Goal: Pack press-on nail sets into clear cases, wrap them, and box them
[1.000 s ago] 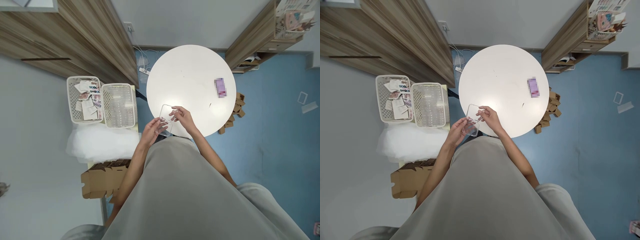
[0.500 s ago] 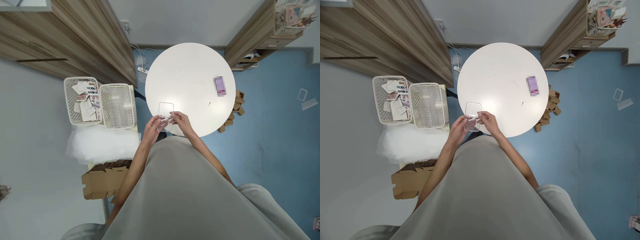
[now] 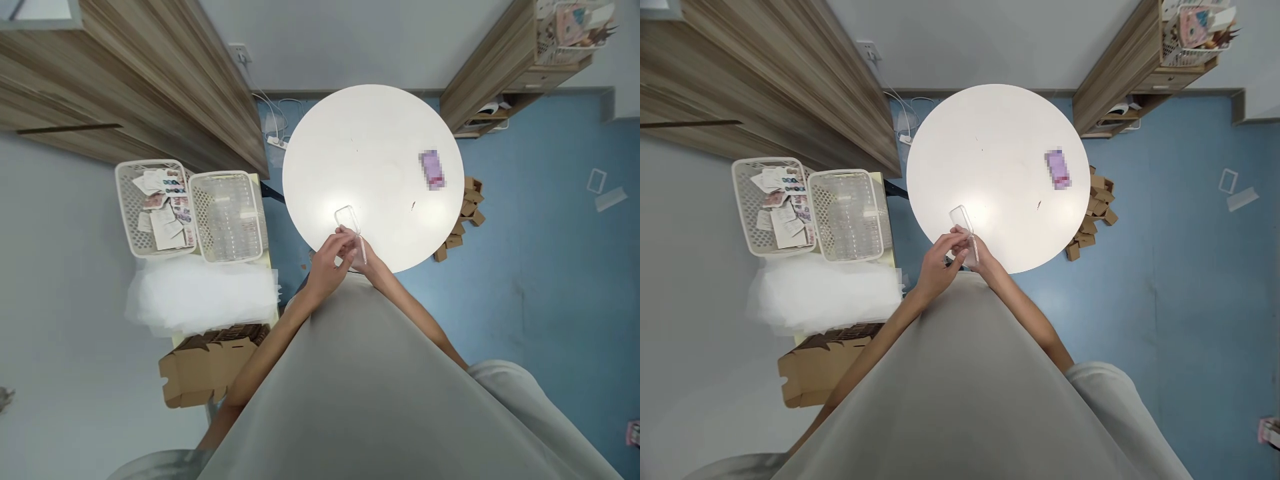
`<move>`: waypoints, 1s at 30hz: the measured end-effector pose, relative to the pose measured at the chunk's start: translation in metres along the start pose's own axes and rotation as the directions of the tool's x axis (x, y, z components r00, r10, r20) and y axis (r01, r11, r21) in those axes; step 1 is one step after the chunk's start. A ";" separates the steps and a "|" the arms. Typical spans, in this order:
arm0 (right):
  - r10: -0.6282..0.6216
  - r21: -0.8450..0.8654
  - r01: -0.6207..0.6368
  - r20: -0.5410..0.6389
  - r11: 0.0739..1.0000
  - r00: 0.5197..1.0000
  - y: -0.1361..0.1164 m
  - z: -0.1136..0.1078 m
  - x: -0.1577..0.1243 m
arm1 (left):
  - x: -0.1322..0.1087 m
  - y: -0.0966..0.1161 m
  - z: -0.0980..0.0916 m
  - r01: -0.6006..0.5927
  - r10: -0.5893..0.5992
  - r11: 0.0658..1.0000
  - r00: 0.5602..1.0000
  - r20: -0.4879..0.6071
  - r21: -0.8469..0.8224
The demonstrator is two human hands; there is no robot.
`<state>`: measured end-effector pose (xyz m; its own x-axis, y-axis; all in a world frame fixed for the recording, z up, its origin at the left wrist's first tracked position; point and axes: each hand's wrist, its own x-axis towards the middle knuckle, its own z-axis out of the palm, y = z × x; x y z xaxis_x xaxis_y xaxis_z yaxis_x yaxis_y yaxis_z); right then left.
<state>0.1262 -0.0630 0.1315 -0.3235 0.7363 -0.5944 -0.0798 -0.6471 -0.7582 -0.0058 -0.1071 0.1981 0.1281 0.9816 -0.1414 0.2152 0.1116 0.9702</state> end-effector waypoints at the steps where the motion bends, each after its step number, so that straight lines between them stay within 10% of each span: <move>1: 0.005 0.019 -0.005 0.004 1.000 1.000 -0.001 0.000 -0.002 | 0.000 -0.002 0.002 -0.026 0.026 0.999 1.000 0.011 0.033; 10: 0.083 0.304 -0.030 -0.162 0.952 0.983 -0.006 0.006 -0.007 | 0.002 -0.016 0.006 -0.003 0.007 1.000 0.993 -0.120 0.028; 23: -0.163 -0.132 0.130 -0.283 0.983 0.945 -0.016 0.003 -0.018 | 0.009 -0.061 -0.013 0.344 -0.488 0.783 0.857 -0.169 -0.518; 30: -0.398 -0.641 0.252 -0.091 0.725 0.913 -0.021 0.028 -0.038 | 0.016 -0.067 -0.016 0.400 -0.566 0.625 0.823 -0.037 -0.671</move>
<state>0.1137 -0.0829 0.1780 -0.1776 0.9477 -0.2652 0.4651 -0.1567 -0.8713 -0.0332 -0.0963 0.1337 -0.0518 0.7508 -0.6585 -0.4634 0.5660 0.6818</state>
